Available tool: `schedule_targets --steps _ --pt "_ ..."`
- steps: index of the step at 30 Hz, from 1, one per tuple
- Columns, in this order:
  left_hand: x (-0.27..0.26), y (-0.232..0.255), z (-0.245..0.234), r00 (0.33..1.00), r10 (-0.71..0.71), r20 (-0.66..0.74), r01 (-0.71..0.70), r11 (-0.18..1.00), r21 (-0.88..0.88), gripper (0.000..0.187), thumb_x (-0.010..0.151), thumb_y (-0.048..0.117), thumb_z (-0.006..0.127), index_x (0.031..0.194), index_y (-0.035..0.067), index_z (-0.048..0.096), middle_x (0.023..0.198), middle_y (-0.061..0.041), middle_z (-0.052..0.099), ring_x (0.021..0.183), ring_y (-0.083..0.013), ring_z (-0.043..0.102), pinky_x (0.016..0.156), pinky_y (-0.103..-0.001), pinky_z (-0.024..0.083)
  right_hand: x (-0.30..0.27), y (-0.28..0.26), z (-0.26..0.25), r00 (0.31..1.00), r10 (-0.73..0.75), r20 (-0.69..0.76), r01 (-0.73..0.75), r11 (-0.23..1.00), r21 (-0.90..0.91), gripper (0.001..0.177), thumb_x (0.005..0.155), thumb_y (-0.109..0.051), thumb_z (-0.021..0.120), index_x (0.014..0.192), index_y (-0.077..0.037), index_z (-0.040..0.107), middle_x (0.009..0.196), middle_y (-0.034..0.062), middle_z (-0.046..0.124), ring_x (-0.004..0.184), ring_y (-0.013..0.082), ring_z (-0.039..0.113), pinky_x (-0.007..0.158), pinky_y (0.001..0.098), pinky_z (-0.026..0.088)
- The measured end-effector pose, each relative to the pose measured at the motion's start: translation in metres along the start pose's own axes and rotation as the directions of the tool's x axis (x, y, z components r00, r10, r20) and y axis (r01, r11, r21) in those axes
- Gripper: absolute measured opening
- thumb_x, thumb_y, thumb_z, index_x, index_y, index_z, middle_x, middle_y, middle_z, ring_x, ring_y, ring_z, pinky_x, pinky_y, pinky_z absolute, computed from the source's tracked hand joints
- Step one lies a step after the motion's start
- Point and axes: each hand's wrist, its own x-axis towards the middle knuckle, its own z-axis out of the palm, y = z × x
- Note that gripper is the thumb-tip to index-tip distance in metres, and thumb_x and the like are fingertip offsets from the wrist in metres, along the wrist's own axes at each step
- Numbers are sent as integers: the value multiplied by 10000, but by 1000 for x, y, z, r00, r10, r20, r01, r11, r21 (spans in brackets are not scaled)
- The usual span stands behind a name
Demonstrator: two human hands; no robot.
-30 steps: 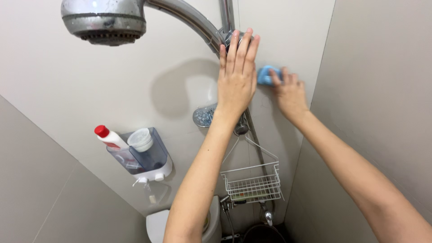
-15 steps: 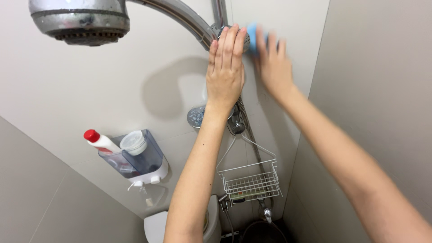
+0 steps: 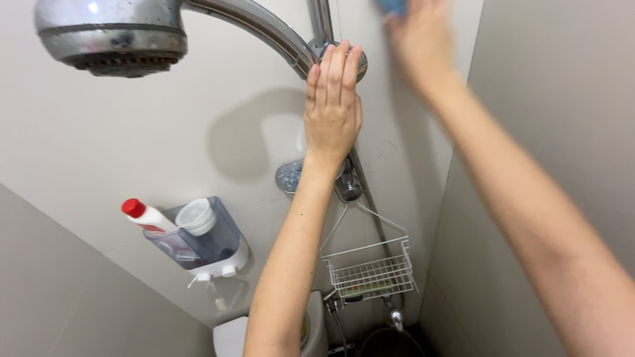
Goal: The person scrubs the shower wall and fixtures using a blue scrubbing brush. They repeatedly dip the brush into a small bowl of liquid on the toilet tank and continue scrubbing the wall, showerhead, and metal pipe.
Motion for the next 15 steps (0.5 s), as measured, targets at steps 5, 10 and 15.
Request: schedule_targets --steps 5,10,15 --pt "-2 0 2 1000 -23 -13 24 998 53 630 1004 -15 566 1593 112 381 1604 -32 464 1527 -183 417 1350 -359 194 -97 -30 9 971 -237 36 239 969 -66 875 961 -196 762 1656 -121 235 1432 212 460 1126 473 511 726 491 601" --pt "-2 3 4 1000 -25 -13 26 998 54 662 974 -8 576 1594 102 370 1601 -46 464 1523 -195 416 1344 -369 175 -98 18 -16 988 -156 7 156 985 -74 853 1006 -215 746 1666 -59 227 1466 254 433 1177 507 490 759 508 599" --pt "-2 6 11 997 -48 -55 51 997 58 676 979 -14 586 1600 118 354 1603 -33 456 1535 -188 407 1365 -367 147 -20 26 -23 992 -69 -101 68 998 -18 503 1131 -206 697 1469 6 391 1420 206 462 1283 473 491 896 545 561"
